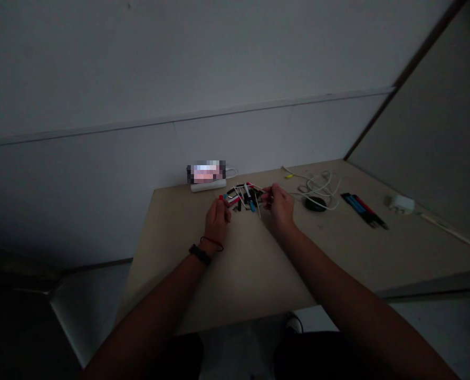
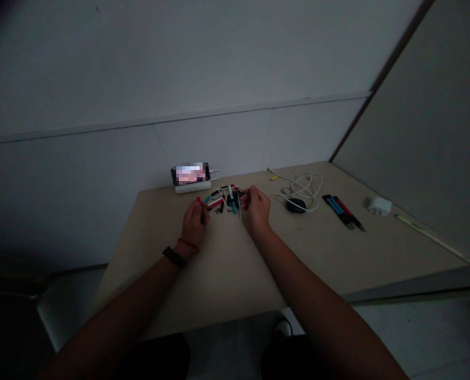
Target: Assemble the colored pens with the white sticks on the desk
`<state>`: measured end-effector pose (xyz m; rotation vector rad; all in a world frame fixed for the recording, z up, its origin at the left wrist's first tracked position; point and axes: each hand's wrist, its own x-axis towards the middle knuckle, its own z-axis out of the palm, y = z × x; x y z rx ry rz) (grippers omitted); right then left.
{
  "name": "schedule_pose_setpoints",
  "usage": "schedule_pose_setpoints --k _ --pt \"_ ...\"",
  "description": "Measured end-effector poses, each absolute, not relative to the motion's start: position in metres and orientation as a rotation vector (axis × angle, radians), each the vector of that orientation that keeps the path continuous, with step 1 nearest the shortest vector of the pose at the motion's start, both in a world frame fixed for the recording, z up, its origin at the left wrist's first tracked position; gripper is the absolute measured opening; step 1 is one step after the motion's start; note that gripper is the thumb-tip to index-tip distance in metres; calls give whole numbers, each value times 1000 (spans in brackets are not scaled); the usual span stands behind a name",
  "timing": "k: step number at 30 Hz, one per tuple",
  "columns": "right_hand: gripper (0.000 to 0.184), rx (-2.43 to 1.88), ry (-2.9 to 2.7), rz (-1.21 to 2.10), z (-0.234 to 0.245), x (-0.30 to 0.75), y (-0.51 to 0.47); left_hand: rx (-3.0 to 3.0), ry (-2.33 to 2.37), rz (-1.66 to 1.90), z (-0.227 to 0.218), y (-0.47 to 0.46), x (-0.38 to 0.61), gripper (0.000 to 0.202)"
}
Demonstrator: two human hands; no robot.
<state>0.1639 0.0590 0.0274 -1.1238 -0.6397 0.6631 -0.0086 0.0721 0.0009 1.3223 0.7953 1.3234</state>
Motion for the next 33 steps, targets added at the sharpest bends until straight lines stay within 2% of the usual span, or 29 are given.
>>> schedule_pose_setpoints --k 12,16,19,23,33 --pt "50 -1234 -800 495 19 168 60 1181 794 1405 5 73 -11 56" --pt "47 -1440 -945 282 15 181 58 1146 828 1413 5 75 -12 55" --pt "36 -1623 -999 91 9 189 56 1117 839 1412 5 77 -12 55" --pt "35 -1778 -1146 9 1 190 51 1069 846 1434 4 79 -12 54" --pt "40 -1899 -1242 6 -2 185 23 1002 841 1436 6 69 -20 52"
